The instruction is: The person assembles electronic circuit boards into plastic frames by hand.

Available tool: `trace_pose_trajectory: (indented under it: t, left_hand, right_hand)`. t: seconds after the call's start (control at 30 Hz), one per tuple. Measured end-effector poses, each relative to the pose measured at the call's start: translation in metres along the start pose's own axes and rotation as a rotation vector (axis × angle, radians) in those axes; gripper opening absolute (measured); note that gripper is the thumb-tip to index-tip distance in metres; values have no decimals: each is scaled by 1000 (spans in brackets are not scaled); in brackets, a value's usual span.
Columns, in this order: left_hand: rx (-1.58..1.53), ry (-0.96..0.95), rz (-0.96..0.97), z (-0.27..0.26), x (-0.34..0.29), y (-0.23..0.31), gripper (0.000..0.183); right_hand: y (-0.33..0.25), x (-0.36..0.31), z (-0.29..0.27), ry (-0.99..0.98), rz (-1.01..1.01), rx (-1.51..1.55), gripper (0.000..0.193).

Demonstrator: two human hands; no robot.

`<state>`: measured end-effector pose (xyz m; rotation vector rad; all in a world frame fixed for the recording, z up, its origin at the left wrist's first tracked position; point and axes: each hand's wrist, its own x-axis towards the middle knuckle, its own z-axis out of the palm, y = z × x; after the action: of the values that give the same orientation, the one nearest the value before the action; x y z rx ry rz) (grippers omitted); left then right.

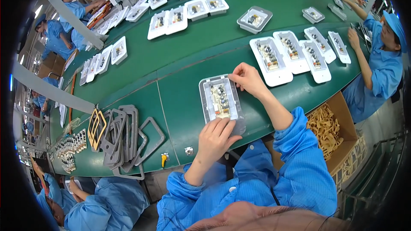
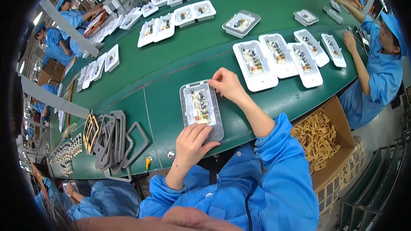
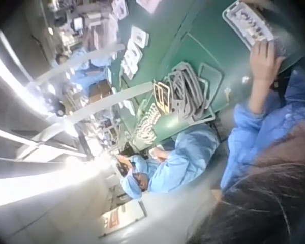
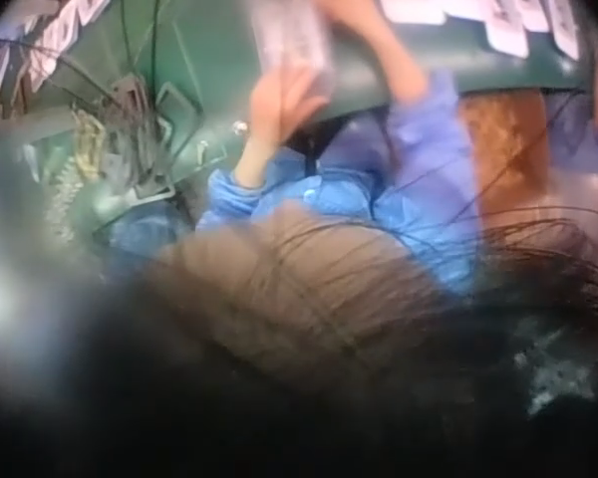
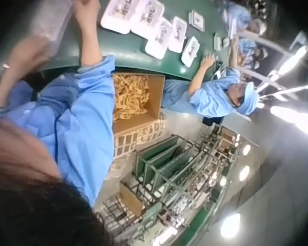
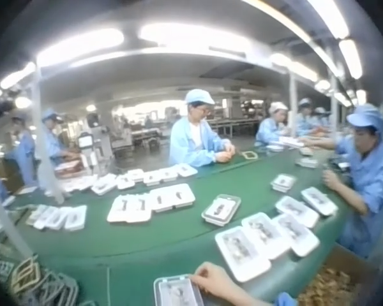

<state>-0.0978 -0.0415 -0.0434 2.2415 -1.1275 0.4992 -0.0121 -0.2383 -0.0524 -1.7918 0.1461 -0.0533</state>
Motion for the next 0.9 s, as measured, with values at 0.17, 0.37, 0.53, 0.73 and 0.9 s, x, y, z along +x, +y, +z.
trace_pose_trajectory:
  t: [0.17, 0.37, 0.53, 0.73, 0.9]
  left_hand:
    - [28, 27, -38, 1, -7, -1, 46]
    - [-4, 17, -39, 3, -8, 0, 45]
    - [-25, 7, -71, 4, -8, 0, 43]
    - [-126, -19, -96, 0, -11, 0, 40]
    - [-104, -4, -89, -16, 4, -8, 56]
  right_hand:
    - [-4, -58, 1, 178, -319, -298, 22]
    - [1, -120, 6, 16, -100, -237, 24]
    - [-4, -125, 10, -44, -38, -219, 23]
    - [-9, -115, 3, -120, 13, -260, 27]
    - [-8, -50, -6, 96, -135, -265, 33]
